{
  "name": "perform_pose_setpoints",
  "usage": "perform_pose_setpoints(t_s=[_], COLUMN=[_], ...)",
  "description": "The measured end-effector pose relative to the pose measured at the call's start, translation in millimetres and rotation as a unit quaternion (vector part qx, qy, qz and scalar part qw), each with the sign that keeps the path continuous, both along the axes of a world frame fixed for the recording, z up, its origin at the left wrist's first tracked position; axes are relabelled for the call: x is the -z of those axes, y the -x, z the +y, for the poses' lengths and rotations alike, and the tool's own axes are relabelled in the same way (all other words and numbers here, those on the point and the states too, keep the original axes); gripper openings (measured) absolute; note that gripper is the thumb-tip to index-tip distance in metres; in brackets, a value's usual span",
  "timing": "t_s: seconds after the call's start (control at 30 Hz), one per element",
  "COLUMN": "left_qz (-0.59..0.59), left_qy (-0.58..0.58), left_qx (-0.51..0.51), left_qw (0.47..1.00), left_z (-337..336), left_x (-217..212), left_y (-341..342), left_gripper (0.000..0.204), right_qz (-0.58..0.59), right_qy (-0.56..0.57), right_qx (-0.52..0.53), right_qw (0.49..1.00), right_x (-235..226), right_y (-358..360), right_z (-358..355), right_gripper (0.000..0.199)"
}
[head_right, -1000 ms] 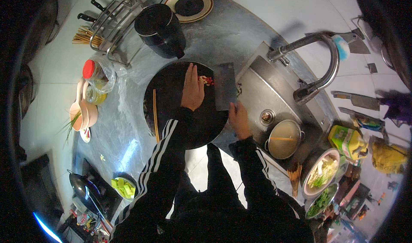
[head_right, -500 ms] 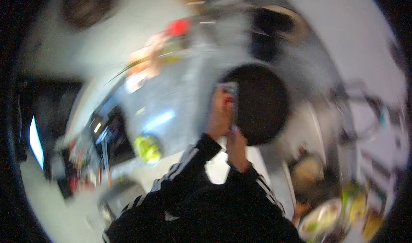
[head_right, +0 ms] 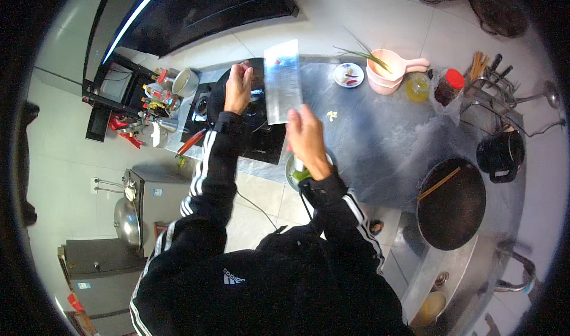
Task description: The person selects green vegetables from a bowl, then stir-fries them in a wok with oil. They use a spatula to turn the pieces and transfer them to a plate, then return them to the wok to continue cooking.
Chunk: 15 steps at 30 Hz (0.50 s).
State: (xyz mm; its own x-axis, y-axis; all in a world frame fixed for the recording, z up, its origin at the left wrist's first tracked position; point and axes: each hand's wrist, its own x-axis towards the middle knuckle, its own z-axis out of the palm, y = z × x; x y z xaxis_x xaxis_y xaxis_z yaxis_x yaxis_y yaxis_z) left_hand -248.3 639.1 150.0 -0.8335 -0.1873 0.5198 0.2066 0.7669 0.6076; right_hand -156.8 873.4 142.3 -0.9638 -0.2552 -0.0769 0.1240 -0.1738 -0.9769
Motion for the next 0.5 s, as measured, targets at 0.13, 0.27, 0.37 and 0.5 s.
perform_pose_setpoints(t_s=[0.13,0.27,0.37,0.5], left_qz=[-0.242,-0.242,-0.274,-0.244], left_qy=[0.112,-0.026,0.285,0.121], left_qx=[0.04,0.113,-0.013,0.003], left_qw=[0.963,0.963,0.918,0.962], left_z=[-82,-136,-151,-145], left_x=[8,3,-10,-33], left_y=[-3,-12,-22,-25], left_gripper=[0.032,0.029,0.027,0.029], right_qz=[-0.027,0.049,0.068,-0.089], right_qy=[-0.02,-0.384,-0.66,-0.728], right_qx=[0.159,0.389,0.39,0.328], right_qw=[0.987,0.836,0.638,0.596], right_x=[38,103,164,260], right_y=[-51,-122,-161,-167], right_z=[99,266,376,460], right_gripper=[0.024,0.03,0.04,0.046])
